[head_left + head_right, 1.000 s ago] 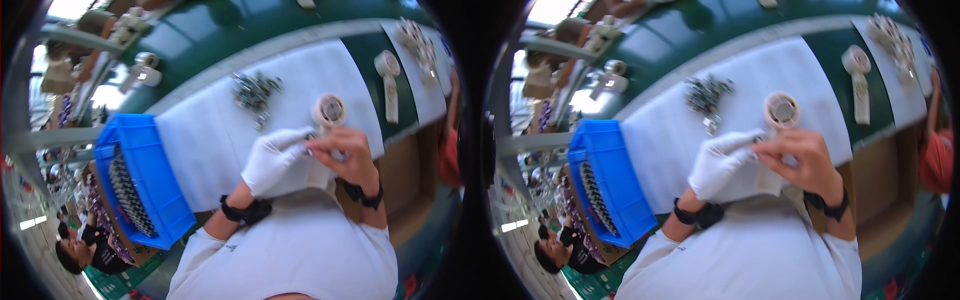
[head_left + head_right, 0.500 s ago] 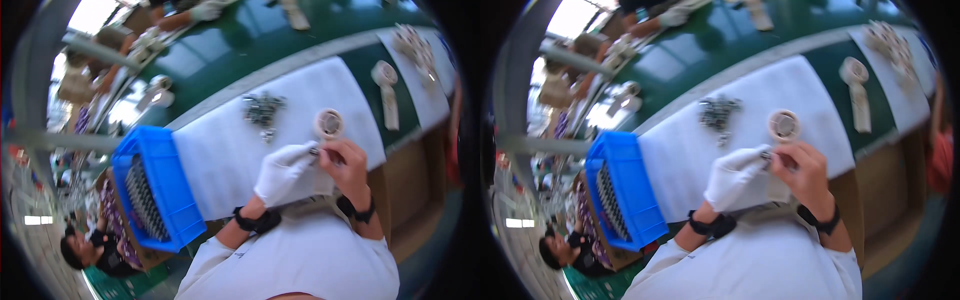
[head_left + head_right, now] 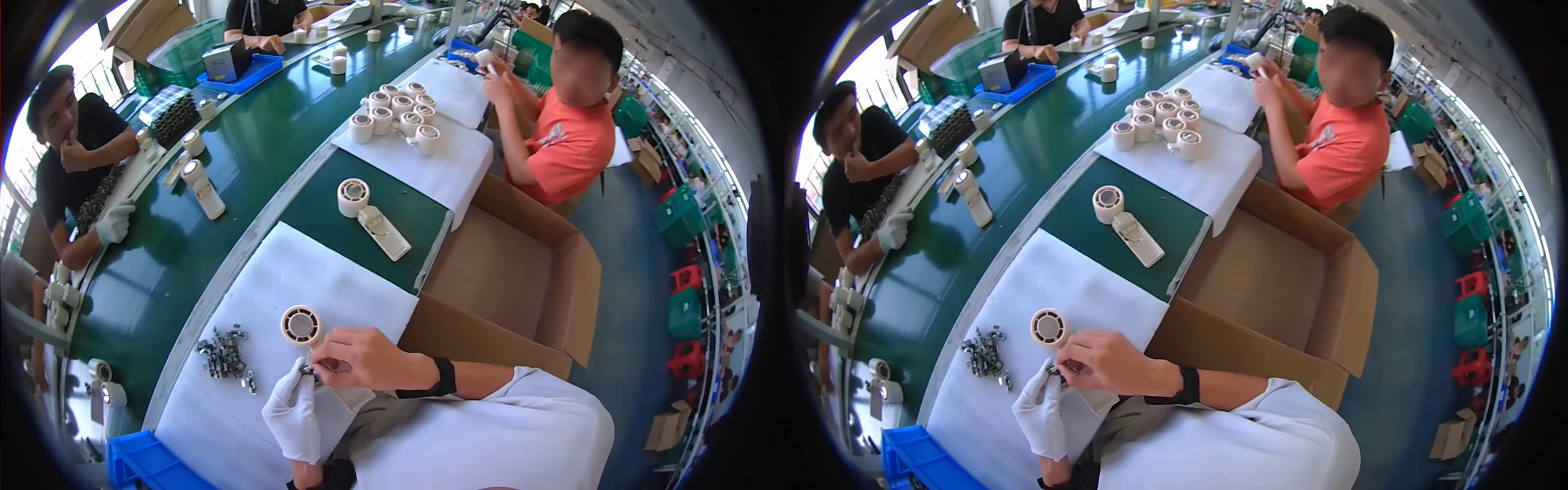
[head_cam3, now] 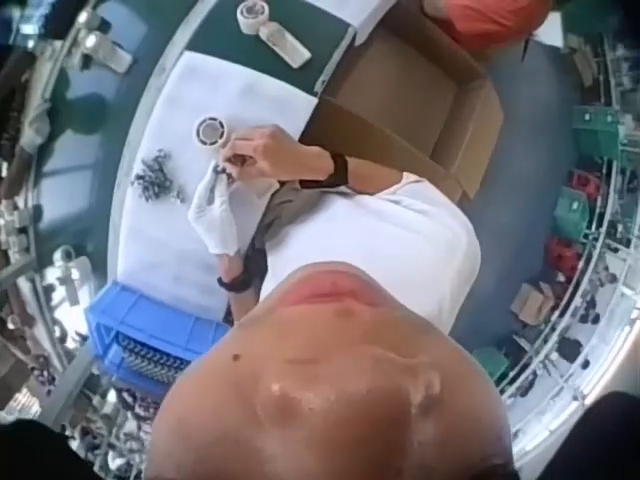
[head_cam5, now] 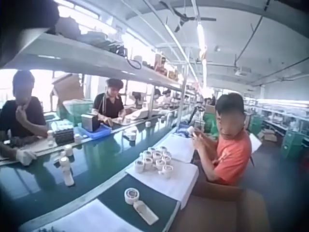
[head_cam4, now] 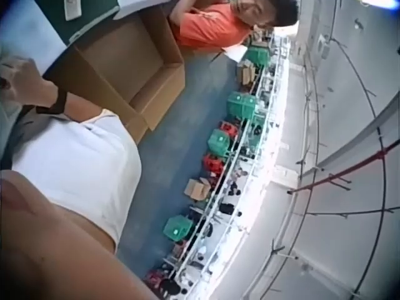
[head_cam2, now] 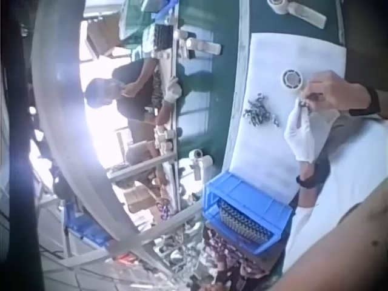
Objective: Assembling small electronic circuit boards into plastic housings on a factory production line.
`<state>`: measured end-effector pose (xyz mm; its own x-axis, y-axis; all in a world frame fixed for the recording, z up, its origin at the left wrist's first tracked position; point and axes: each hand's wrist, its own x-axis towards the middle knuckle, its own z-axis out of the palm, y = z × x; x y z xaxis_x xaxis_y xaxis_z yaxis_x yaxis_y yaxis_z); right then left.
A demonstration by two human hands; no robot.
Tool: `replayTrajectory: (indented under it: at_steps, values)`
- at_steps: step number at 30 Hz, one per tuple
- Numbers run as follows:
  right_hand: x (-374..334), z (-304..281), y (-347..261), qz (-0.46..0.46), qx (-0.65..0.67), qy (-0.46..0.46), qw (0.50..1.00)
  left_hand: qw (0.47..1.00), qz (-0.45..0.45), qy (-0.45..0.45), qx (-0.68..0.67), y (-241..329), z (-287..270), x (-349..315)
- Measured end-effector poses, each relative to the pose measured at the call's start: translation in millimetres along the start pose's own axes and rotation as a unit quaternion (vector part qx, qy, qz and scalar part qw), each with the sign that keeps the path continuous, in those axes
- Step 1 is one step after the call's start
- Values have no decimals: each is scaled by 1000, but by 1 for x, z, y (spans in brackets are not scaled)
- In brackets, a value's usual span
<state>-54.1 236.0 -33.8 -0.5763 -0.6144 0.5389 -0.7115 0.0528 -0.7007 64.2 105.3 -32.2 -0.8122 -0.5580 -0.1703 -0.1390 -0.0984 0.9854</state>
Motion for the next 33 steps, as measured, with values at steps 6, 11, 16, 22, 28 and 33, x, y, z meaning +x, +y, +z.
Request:
replayTrajectory:
  at_steps: [6, 11, 16, 22, 28, 33]
  values:
    - [4, 0, 1, -4, -35, -3, 999, 1000, 0, -1, -9, -3, 3, 4]
    - [7, 2, 0, 5, -37, -14, 999, 1000, -13, -4, -18, 3, 1, 7]
    - [9, 6, 1, 13, -19, -13, 1000, 999, -38, 8, -18, 1, -1, 8]
    - [12, 8, 7, 18, 8, 9, 1000, 998, -39, 35, 16, 7, 3, 9]
    - [23, -2, 26, 12, 39, -11, 999, 991, -1, 27, 134, 24, 13, 23]
    - [40, -18, 34, 48, 1, -21, 999, 994, 11, 15, 104, 32, 31, 45]
